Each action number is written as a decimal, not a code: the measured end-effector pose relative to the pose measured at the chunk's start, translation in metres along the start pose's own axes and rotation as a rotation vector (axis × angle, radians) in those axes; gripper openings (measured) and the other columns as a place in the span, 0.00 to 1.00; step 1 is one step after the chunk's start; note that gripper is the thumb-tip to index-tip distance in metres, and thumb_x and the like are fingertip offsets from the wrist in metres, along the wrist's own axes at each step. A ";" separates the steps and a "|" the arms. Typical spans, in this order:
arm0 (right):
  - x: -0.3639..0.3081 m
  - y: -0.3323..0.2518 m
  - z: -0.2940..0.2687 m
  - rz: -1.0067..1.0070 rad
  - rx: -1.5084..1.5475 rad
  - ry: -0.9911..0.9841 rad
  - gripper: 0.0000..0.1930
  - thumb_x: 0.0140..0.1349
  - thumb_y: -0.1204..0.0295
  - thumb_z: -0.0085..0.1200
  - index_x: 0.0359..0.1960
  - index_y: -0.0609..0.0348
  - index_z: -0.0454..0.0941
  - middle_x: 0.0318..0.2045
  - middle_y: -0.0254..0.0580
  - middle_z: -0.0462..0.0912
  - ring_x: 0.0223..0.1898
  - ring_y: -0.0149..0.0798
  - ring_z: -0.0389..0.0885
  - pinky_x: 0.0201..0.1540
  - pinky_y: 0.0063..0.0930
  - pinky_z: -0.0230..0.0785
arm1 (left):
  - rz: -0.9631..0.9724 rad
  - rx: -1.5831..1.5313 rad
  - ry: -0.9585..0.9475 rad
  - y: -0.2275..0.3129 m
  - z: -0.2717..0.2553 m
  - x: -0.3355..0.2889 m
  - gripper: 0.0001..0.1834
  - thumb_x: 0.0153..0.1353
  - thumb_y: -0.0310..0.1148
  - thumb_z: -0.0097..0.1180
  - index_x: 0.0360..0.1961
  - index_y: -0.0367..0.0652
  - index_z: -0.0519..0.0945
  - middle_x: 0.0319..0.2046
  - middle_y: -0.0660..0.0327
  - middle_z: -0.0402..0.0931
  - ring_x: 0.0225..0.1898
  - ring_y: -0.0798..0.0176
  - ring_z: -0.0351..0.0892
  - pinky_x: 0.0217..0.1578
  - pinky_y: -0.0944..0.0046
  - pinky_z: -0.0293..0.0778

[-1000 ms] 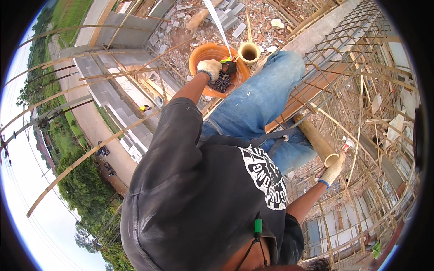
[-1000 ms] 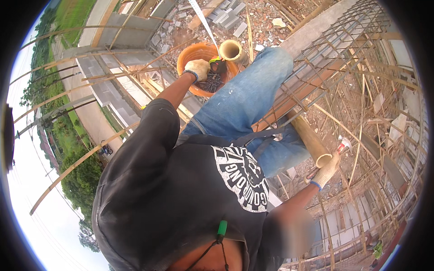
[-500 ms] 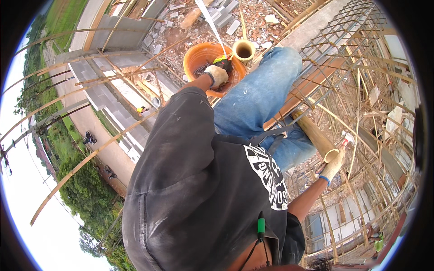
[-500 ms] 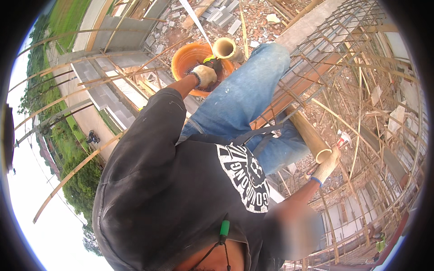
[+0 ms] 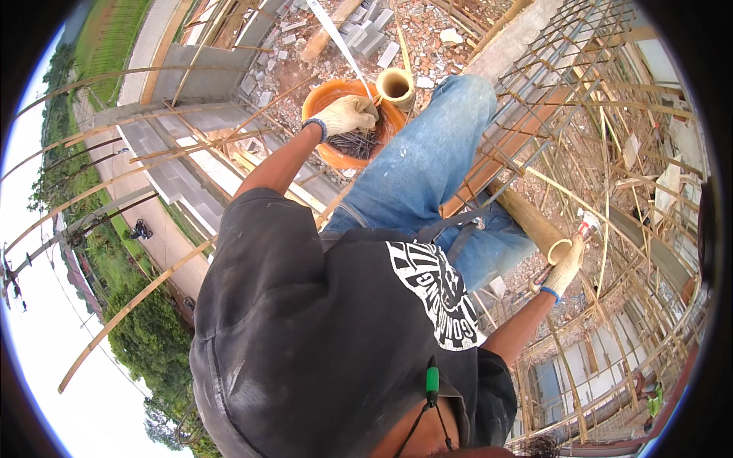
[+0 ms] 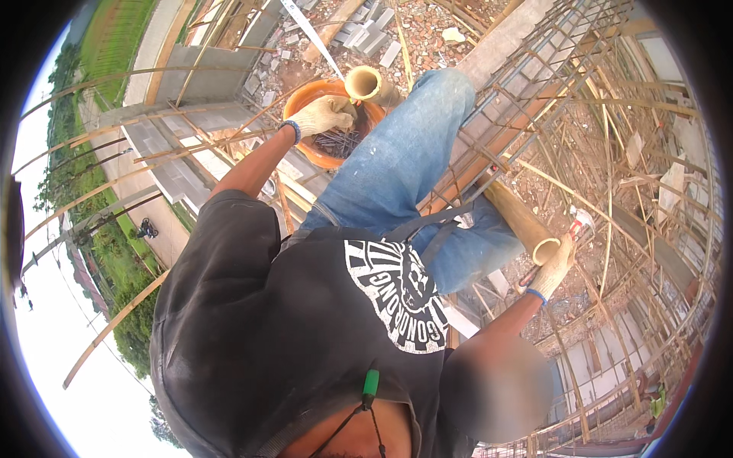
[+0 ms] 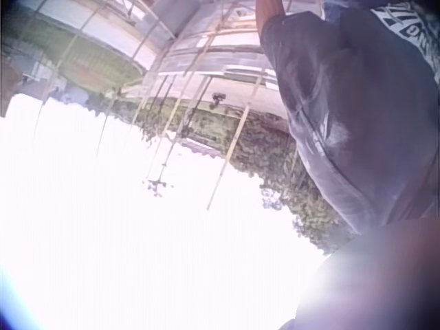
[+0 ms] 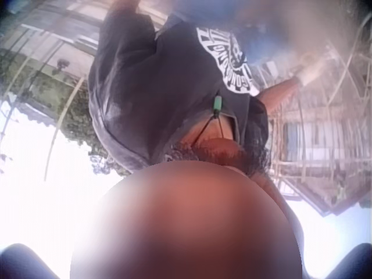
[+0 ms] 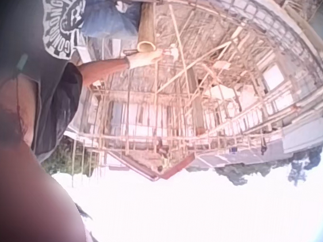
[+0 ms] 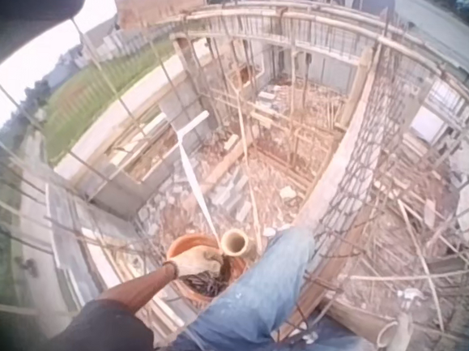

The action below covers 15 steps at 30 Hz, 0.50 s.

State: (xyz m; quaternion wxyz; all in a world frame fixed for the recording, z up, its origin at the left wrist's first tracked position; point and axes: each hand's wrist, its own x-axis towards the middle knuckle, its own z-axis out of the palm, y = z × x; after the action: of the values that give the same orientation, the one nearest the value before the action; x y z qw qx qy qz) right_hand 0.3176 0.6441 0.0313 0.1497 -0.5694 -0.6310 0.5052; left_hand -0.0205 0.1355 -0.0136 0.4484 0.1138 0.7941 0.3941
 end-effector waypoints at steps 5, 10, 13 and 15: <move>-0.005 0.008 0.006 -0.059 0.015 0.003 0.30 0.74 0.54 0.56 0.66 0.67 0.76 0.53 0.44 0.81 0.51 0.36 0.80 0.52 0.30 0.73 | -0.136 -0.429 -0.011 0.004 -0.020 -0.023 0.10 0.71 0.35 0.62 0.48 0.40 0.84 0.36 0.64 0.85 0.33 0.72 0.82 0.33 0.72 0.76; 0.014 0.024 -0.004 -0.041 0.157 0.075 0.28 0.71 0.60 0.63 0.65 0.69 0.75 0.53 0.43 0.81 0.50 0.33 0.80 0.53 0.29 0.73 | -0.052 -0.159 0.039 0.080 -0.012 -0.046 0.12 0.69 0.33 0.62 0.47 0.34 0.82 0.32 0.63 0.84 0.34 0.71 0.82 0.37 0.67 0.78; -0.003 -0.006 0.004 -0.072 0.104 0.053 0.27 0.70 0.61 0.65 0.63 0.67 0.76 0.46 0.39 0.82 0.47 0.32 0.79 0.51 0.29 0.73 | 0.057 -0.094 0.166 0.120 0.018 -0.074 0.07 0.69 0.29 0.62 0.43 0.37 0.81 0.33 0.66 0.80 0.35 0.74 0.77 0.39 0.70 0.75; -0.002 0.000 0.003 -0.129 0.099 0.109 0.24 0.69 0.61 0.66 0.58 0.65 0.78 0.41 0.37 0.82 0.42 0.31 0.78 0.47 0.28 0.73 | 0.134 -0.185 0.140 0.160 0.047 -0.079 0.05 0.68 0.26 0.63 0.42 0.37 0.82 0.33 0.65 0.80 0.35 0.74 0.78 0.39 0.70 0.75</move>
State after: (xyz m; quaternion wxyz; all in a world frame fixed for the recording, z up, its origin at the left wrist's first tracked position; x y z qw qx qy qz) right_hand 0.3160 0.6408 0.0303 0.2443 -0.5460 -0.6315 0.4934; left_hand 0.0343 0.2241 0.1384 0.3729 0.0971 0.7745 0.5017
